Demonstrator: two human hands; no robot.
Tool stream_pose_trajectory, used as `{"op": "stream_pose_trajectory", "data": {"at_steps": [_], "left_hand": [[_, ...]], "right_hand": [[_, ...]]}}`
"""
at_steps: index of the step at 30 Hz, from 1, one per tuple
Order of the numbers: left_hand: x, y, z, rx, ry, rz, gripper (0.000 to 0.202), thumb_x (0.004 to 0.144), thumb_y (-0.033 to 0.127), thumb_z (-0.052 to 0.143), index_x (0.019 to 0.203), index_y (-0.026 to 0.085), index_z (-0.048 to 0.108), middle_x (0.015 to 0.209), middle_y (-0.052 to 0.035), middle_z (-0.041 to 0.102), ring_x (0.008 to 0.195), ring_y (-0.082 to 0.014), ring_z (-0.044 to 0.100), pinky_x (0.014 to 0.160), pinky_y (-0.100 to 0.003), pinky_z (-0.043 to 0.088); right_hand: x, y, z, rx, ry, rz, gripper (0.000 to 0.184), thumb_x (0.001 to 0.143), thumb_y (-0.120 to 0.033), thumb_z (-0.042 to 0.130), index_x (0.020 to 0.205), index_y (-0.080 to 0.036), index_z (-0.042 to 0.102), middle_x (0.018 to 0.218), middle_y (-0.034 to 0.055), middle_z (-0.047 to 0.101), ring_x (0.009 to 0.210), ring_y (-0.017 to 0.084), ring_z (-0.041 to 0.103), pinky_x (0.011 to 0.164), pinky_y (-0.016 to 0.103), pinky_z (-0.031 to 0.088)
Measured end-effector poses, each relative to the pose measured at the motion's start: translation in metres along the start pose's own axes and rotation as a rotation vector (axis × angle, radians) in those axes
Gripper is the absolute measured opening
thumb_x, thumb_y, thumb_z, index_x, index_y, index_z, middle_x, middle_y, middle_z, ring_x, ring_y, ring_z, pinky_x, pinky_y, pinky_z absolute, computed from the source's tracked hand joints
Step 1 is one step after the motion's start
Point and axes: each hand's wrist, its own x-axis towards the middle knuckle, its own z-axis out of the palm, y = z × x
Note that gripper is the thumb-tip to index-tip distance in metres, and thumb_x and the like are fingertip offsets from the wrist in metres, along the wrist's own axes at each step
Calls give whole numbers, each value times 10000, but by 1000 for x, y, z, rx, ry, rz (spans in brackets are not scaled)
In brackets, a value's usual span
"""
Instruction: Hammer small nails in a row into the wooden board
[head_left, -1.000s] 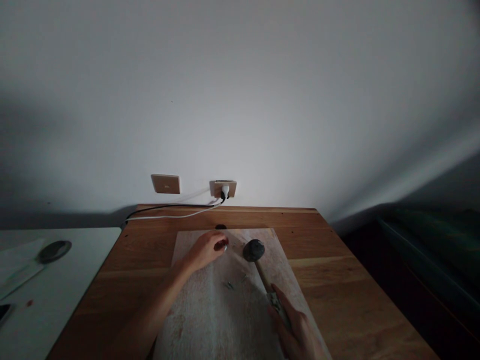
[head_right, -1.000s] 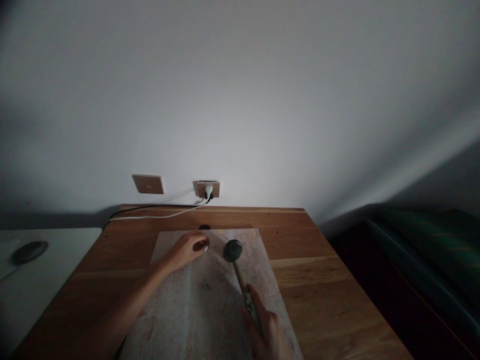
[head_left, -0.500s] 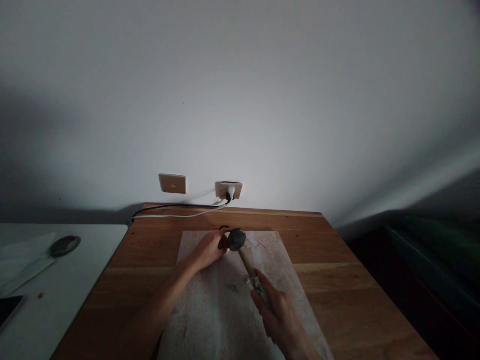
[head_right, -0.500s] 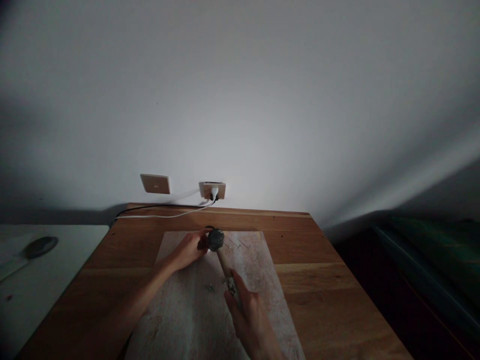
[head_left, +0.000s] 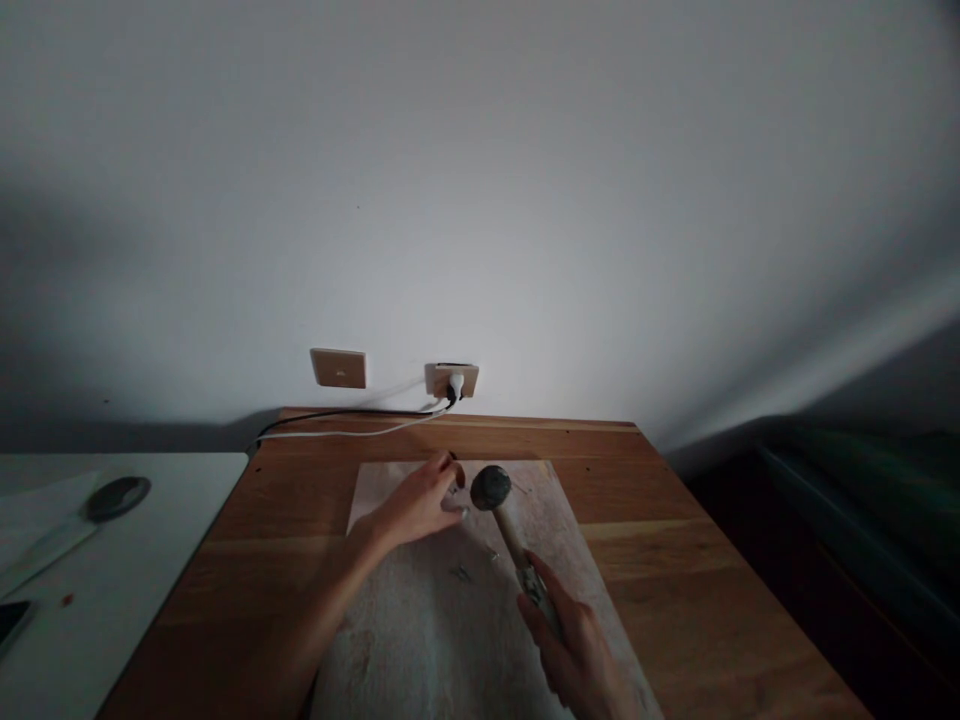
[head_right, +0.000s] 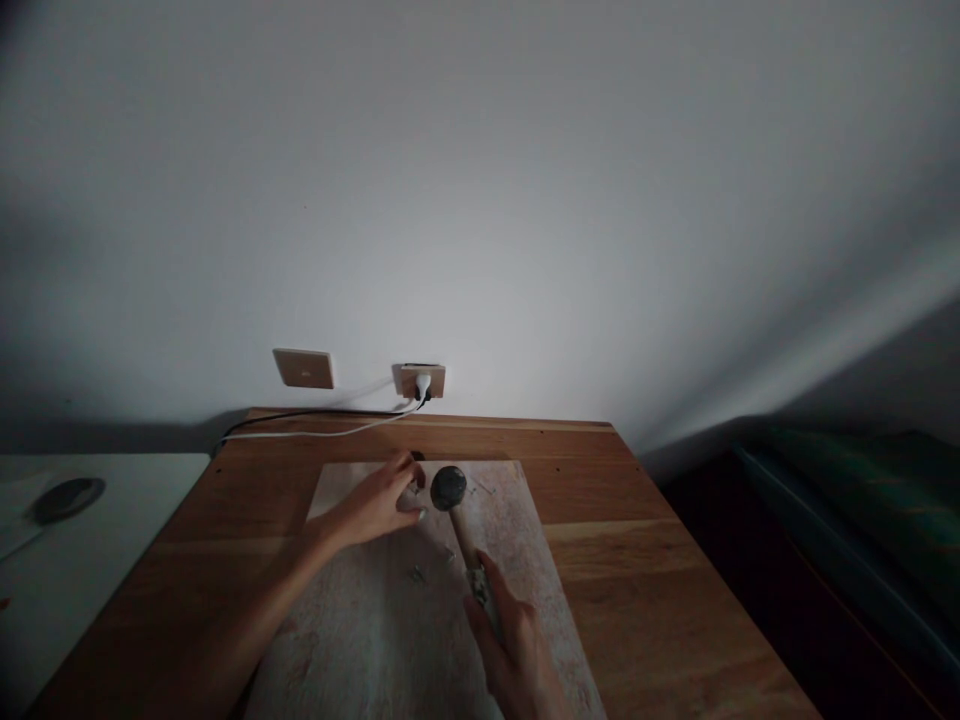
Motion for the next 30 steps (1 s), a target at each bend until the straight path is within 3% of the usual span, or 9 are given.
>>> {"op": "stream_pose_trajectory", "data": {"at_steps": [3, 7, 12, 15, 19, 24, 27, 30], "left_hand": [[-2, 25, 4, 48, -97, 83, 87, 823, 207, 718, 867, 206, 643, 962, -40, 659, 850, -205, 657, 776, -287, 493], [-6, 50, 28, 137, -259, 229, 110, 827, 192, 733, 919, 209, 674, 948, -57, 718, 873, -240, 696, 799, -316, 515], [-12, 63, 47, 268, -303, 290, 314, 852, -13, 556, 1058, 188, 681, 1064, -101, 739, 970, -258, 719, 856, -338, 537], [-12, 63, 46, 287, -325, 296, 258, 866, -13, 545, 962, 177, 691, 986, -100, 735, 931, -254, 719, 795, -317, 534], [-10, 53, 29, 220, -302, 231, 178, 859, 30, 608, 863, 184, 698, 935, -75, 707, 853, -223, 704, 741, -286, 502], [-3, 20, -10, 48, -150, 99, 197, 893, 64, 568, 916, 192, 716, 971, -55, 697, 851, -191, 682, 770, -267, 476], [-1, -5, -24, -87, -7, -1, 183, 909, 112, 559, 932, 198, 718, 938, -39, 725, 863, -187, 678, 790, -262, 480], [-2, -26, -24, -175, 59, -87, 165, 876, 114, 578, 905, 192, 721, 886, -24, 746, 825, -180, 675, 765, -255, 487]], "right_hand": [[-10, 18, -11, -19, 28, 56, 821, 958, -706, 413, 1553, -145, 487, 506, -47, 557, 385, 159, 560, 406, 225, 459], [-17, 33, -22, -41, 10, 79, 832, 944, -731, 439, 1531, -145, 507, 441, -48, 542, 362, 173, 567, 413, 233, 468], [-9, 39, -23, -53, -30, 80, 768, 968, -682, 383, 1526, -160, 454, 605, -17, 672, 370, 161, 614, 353, 216, 443], [0, 43, -23, -72, -25, 5, 652, 964, -640, 377, 1364, -150, 536, 625, -12, 673, 398, 174, 640, 359, 225, 458], [10, 35, -25, -91, -6, -75, 453, 974, -590, 396, 1106, -194, 572, 636, -12, 664, 438, 162, 651, 379, 218, 463], [21, 13, -21, -105, -80, -45, 555, 988, -558, 399, 1379, -179, 506, 850, 49, 756, 462, 161, 673, 364, 232, 479], [30, 20, -12, -190, 43, -76, 599, 961, -527, 453, 1409, -144, 563, 1060, 156, 791, 793, 255, 791, 638, 315, 629], [36, 38, -3, -250, 180, -165, 601, 942, -491, 468, 1375, -106, 626, 1265, 222, 747, 1110, 335, 744, 941, 410, 595]]}}
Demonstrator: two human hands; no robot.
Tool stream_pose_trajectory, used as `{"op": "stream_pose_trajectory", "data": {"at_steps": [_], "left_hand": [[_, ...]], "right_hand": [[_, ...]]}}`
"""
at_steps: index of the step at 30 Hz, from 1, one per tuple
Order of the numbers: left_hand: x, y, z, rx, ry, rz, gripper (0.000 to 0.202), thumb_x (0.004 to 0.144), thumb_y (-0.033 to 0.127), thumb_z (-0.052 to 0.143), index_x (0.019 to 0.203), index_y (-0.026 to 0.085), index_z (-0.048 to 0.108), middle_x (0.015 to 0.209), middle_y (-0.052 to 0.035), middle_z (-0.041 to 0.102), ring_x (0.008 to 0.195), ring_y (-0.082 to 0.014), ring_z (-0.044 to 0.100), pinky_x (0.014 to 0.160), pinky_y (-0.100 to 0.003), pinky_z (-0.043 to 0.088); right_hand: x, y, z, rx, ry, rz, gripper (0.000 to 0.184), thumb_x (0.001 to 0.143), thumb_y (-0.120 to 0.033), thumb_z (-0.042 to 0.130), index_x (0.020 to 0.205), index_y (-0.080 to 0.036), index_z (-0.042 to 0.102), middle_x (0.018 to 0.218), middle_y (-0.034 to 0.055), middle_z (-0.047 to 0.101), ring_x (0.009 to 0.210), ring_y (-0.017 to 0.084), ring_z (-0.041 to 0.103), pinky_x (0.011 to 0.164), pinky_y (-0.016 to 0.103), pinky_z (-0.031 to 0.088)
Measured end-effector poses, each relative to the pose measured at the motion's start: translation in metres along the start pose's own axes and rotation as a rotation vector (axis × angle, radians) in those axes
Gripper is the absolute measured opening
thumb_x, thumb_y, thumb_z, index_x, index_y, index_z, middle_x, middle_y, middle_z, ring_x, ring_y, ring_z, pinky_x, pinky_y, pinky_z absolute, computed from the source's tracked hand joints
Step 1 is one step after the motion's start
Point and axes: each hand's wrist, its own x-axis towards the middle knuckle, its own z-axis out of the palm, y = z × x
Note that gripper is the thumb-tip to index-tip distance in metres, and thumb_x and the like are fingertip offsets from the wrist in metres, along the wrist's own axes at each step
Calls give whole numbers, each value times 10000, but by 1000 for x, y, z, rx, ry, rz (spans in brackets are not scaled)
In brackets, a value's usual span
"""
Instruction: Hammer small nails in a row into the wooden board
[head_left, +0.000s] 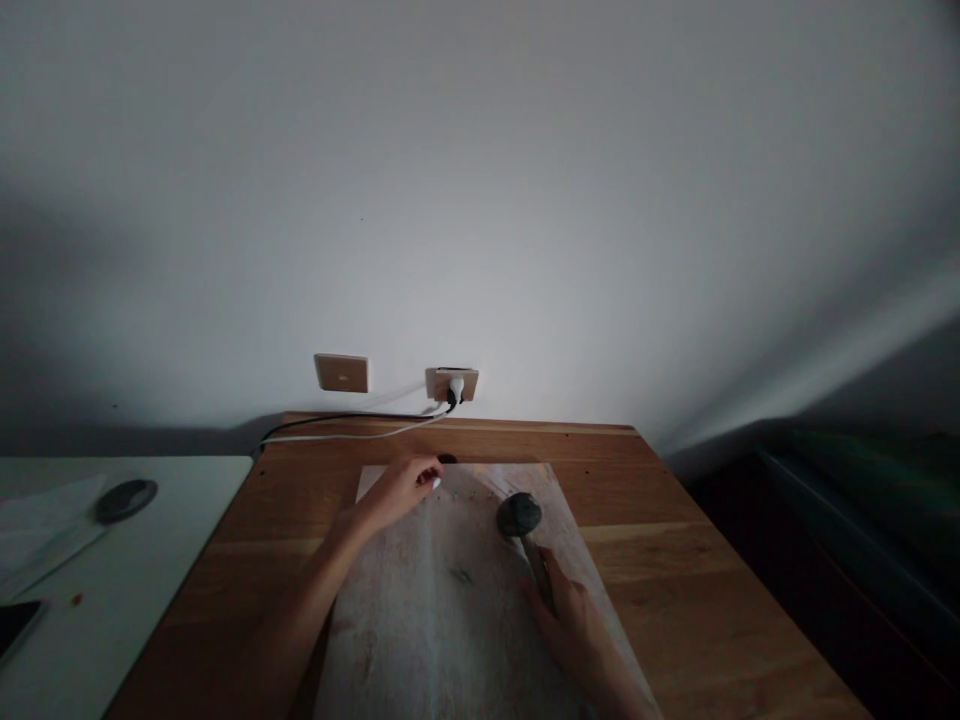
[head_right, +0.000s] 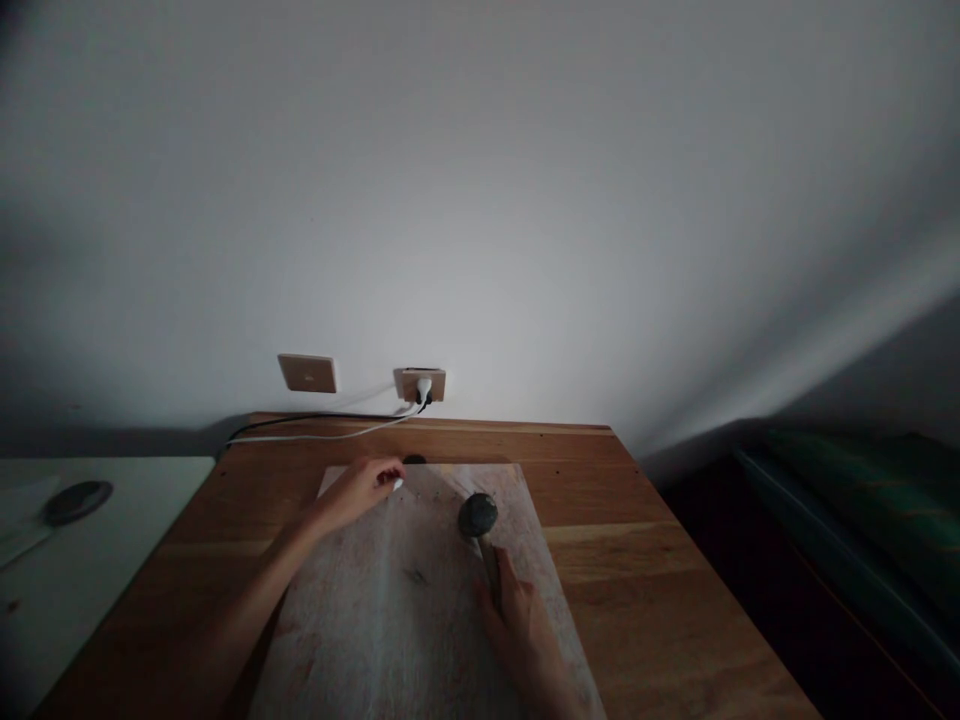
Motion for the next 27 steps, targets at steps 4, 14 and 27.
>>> {"op": "stream_pose_trajectory", "data": {"at_steps": [4, 14, 27], "left_hand": [[-2, -15, 7, -107, -12, -36, 144, 821, 97, 616, 867, 178, 726, 826, -8, 748, 787, -165, 683, 738, -238, 487], [-4, -26, 13, -130, 2, -37, 69, 790, 151, 671, 808, 166, 735, 834, -24, 776, 760, -161, 669, 707, -237, 479], [-13, -27, 21, -139, 67, 13, 76, 809, 120, 653, 802, 167, 712, 863, -41, 778, 794, -173, 697, 757, -262, 509]], "right_hand": [[0, 6, 4, -23, -3, 12, 585, 934, -483, 482, 1379, -142, 648, 1180, 178, 791, 1102, 343, 747, 930, 424, 595], [1, -6, -1, 3, -54, 22, 604, 973, -469, 400, 1391, -97, 628, 1032, 173, 817, 1012, 326, 772, 815, 370, 592], [-1, -16, -7, 108, -32, 36, 513, 954, -402, 478, 1332, -120, 680, 902, 139, 822, 923, 321, 779, 765, 355, 591]]}}
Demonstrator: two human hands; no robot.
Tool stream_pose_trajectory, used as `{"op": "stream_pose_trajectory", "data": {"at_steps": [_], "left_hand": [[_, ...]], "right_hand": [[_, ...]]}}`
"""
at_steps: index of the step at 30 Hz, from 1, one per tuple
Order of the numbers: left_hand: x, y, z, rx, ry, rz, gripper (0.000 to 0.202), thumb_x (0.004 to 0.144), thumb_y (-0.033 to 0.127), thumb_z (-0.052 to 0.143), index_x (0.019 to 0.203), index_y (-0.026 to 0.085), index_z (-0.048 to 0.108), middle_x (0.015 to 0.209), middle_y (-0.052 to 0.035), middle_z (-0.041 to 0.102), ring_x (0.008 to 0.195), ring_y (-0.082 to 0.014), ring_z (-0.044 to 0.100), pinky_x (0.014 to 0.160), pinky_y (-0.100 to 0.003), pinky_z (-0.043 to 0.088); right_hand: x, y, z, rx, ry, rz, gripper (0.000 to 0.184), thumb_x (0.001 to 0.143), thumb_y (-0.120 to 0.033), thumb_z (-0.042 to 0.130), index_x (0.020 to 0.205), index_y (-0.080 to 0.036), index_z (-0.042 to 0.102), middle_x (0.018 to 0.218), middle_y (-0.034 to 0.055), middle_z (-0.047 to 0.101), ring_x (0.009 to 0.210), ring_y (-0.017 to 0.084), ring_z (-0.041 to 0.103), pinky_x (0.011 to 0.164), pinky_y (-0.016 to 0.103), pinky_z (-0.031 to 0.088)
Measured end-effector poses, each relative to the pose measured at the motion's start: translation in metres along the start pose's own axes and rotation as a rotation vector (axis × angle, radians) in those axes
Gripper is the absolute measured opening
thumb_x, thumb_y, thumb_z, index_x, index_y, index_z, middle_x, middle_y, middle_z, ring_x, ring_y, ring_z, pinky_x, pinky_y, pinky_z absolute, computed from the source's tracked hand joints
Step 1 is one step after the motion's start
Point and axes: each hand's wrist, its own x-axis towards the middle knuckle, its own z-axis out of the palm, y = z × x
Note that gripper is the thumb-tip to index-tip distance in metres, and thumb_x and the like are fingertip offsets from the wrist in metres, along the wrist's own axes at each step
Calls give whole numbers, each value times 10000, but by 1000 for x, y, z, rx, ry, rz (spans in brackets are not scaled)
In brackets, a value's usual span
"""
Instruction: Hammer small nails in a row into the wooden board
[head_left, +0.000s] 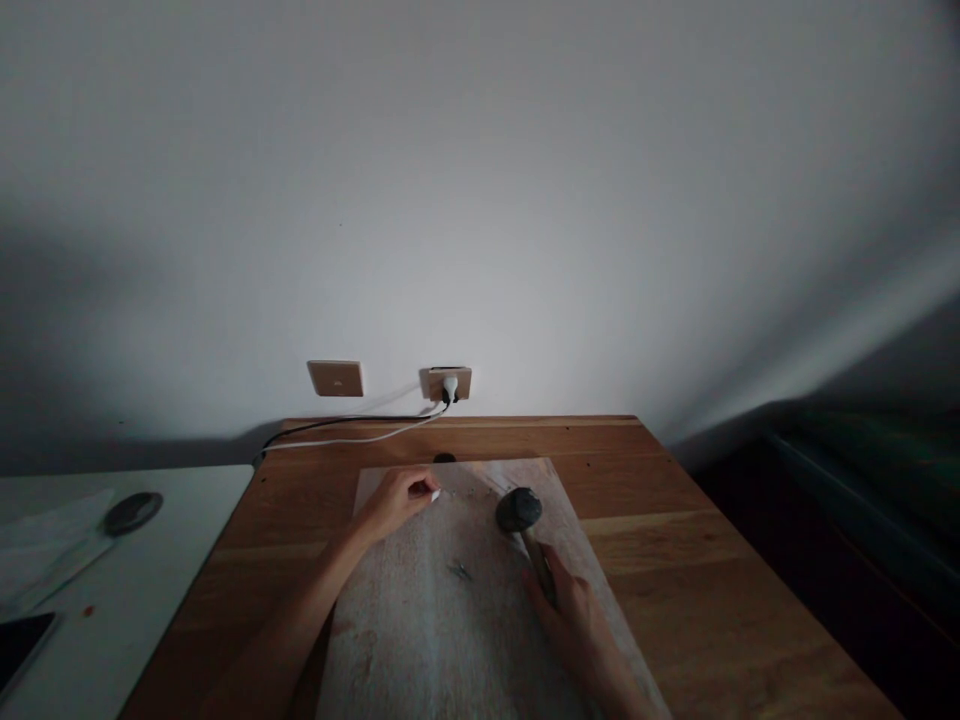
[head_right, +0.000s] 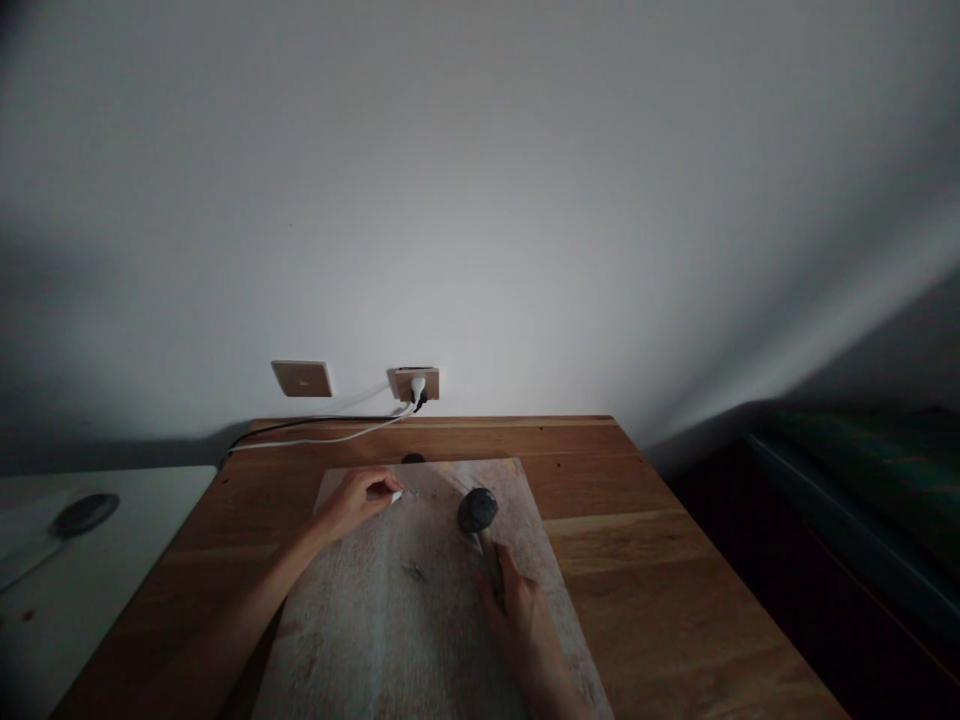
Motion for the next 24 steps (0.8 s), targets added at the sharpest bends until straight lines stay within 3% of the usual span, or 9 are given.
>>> {"op": "stream_pose_trajectory", "data": {"at_steps": [4, 10, 15, 19, 21, 24], "left_hand": [[0, 0, 0, 9, -4, 20, 100, 792, 89, 641, 794, 171, 698, 871, -47, 778, 834, -192, 716, 789, -279, 517], [-1, 0, 0, 33, -22, 51, 147, 751, 38, 640, 781, 176, 678, 912, -38, 769, 877, -183, 709, 828, -274, 507], [-2, 1, 2, 70, 5, 77, 143, 750, 38, 651, 775, 179, 665, 884, -22, 710, 847, -169, 674, 795, -259, 487], [-3, 4, 3, 105, 2, 52, 135, 777, 48, 644, 779, 181, 667, 850, -10, 691, 816, -158, 654, 769, -247, 470], [-4, 4, 4, 112, -6, 32, 148, 779, 49, 646, 824, 186, 681, 850, -5, 695, 798, -152, 647, 756, -241, 468], [-4, 5, 5, 96, -15, 14, 214, 781, 48, 649, 933, 192, 695, 886, -3, 714, 794, -145, 650, 758, -236, 479]], "right_hand": [[-1, -6, -3, 27, -15, 12, 477, 953, -375, 467, 1306, -148, 692, 939, 133, 828, 902, 307, 785, 749, 341, 586], [0, -4, -2, 0, -23, -17, 546, 951, -388, 439, 1352, -82, 646, 1124, 190, 805, 1015, 314, 775, 824, 356, 589], [0, 1, 0, 17, 25, -34, 516, 943, -426, 454, 1300, -136, 687, 1034, 168, 823, 955, 327, 785, 741, 352, 598], [-2, -4, -7, 73, -26, -23, 471, 970, -445, 451, 1273, -186, 701, 964, 138, 820, 940, 325, 787, 733, 336, 596], [-3, -7, -8, 111, -49, -33, 492, 993, -478, 423, 1275, -173, 688, 891, 124, 805, 848, 310, 786, 697, 329, 592], [-4, -16, -6, 149, -30, 13, 578, 998, -561, 398, 1300, -131, 640, 647, 40, 698, 508, 236, 670, 463, 306, 505]]}}
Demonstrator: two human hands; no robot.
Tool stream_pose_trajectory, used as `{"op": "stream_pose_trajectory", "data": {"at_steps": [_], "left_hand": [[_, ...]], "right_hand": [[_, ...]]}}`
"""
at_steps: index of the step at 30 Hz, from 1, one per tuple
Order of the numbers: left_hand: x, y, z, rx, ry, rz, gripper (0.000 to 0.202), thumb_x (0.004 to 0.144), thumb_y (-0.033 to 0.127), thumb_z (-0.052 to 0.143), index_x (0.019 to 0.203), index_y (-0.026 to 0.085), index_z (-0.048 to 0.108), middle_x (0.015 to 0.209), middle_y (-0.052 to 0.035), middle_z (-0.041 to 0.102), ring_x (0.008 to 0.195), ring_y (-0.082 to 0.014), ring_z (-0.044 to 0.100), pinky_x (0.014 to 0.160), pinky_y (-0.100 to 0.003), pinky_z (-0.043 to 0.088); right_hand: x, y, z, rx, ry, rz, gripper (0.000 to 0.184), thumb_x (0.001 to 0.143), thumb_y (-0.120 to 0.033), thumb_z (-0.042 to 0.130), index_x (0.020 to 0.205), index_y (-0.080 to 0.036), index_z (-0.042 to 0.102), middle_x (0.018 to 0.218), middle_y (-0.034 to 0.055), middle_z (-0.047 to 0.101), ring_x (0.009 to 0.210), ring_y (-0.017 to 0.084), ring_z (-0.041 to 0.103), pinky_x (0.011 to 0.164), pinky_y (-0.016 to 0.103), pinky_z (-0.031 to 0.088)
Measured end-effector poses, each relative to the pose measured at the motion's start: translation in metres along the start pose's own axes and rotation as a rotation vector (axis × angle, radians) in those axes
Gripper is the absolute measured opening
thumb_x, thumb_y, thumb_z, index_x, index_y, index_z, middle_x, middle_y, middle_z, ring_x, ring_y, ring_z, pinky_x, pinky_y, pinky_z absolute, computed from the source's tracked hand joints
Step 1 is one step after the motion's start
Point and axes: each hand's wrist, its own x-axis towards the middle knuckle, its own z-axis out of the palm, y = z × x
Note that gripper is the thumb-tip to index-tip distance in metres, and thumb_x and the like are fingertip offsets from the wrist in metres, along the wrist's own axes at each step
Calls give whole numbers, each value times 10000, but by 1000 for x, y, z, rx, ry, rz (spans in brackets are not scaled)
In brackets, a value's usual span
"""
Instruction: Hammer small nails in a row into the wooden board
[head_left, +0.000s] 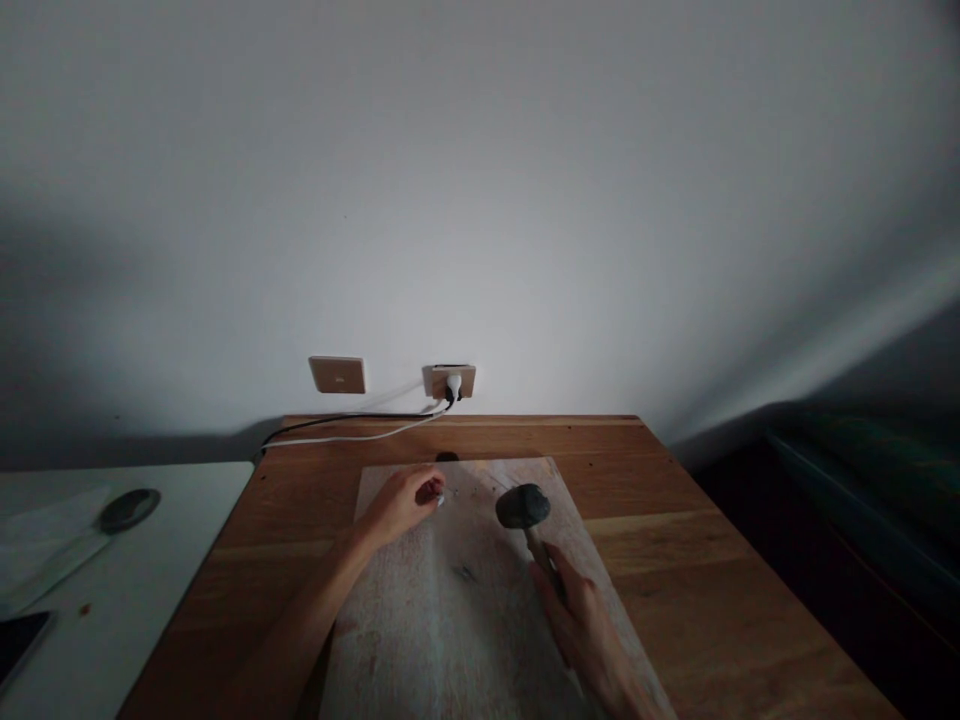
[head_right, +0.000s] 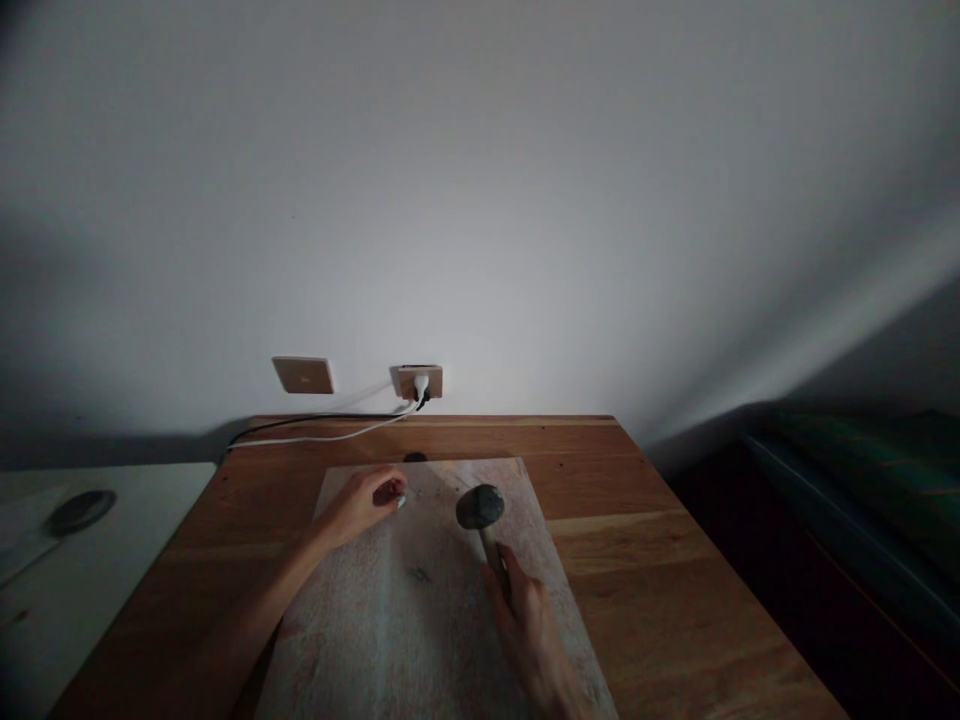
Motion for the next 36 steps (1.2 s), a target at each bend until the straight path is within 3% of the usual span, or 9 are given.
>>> {"op": "stream_pose_trajectory", "data": {"at_steps": [3, 5, 10, 14, 17, 21, 25, 29, 36], "left_hand": [[0, 2, -1, -1, -11, -14, 309, 770, 29, 643, 1024, 199, 697, 897, 1, 726, 802, -148, 662, 772, -240, 488], [0, 2, -1, 5, -14, -30, 364, 757, 15, 636, 1064, 203, 698, 907, -1, 735, 818, -155, 673, 783, -246, 490], [0, -3, 1, -41, -23, -72, 486, 740, 13, 627, 1185, 201, 688, 963, -21, 752, 861, -173, 690, 806, -266, 502], [-1, -2, -1, -26, -34, -27, 534, 729, 21, 625, 1226, 209, 684, 1010, -25, 752, 926, -192, 686, 864, -292, 499], [-1, 5, -5, -13, -39, -33, 481, 754, 48, 625, 1206, 195, 702, 1021, -41, 751, 939, -206, 686, 852, -294, 495], [-1, 10, -7, -60, -54, -70, 505, 763, 42, 599, 1237, 184, 701, 946, -35, 759, 858, -194, 693, 781, -274, 494], [0, 5, -5, -66, -49, -61, 602, 722, 4, 587, 1285, 192, 687, 944, -34, 767, 829, -188, 696, 784, -274, 500], [1, 2, -4, -52, -21, -51, 630, 699, -8, 606, 1290, 195, 684, 1048, -59, 769, 916, -203, 696, 834, -285, 504], [0, 0, -5, -97, -57, -82, 569, 741, 21, 592, 1279, 189, 675, 915, -20, 762, 798, -168, 681, 774, -268, 503]], "right_hand": [[4, -14, 5, 51, -35, 41, 587, 994, -607, 390, 1294, -150, 603, 498, -70, 513, 343, 158, 488, 328, 251, 352], [10, -27, 7, 63, -94, 27, 548, 1000, -599, 389, 1269, -168, 596, 481, -95, 458, 335, 139, 461, 325, 227, 326], [24, -57, 14, 8, -180, -95, 474, 1018, -529, 392, 1251, -179, 612, 559, -51, 547, 391, 144, 516, 365, 239, 350], [32, -71, 23, -25, -205, -194, 446, 1037, -476, 382, 1272, -179, 616, 597, -14, 617, 466, 185, 601, 442, 276, 420], [37, -73, 28, -53, -183, -271, 413, 1044, -436, 384, 1274, -179, 612, 683, 25, 699, 590, 227, 697, 561, 317, 507], [42, -67, 33, -104, -161, -320, 346, 1041, -373, 394, 1234, -197, 621, 828, 80, 780, 761, 277, 776, 645, 348, 539], [41, -60, 38, -188, -158, -306, 328, 1038, -364, 401, 1204, -214, 640, 817, 75, 791, 754, 284, 786, 612, 340, 524], [39, -58, 41, -180, -161, -308, 348, 1040, -363, 388, 1227, -209, 639, 866, 89, 802, 766, 280, 789, 622, 348, 533], [41, -62, 33, -201, -173, -322, 401, 1055, -395, 366, 1298, -205, 621, 891, 92, 798, 801, 296, 784, 678, 380, 556]]}}
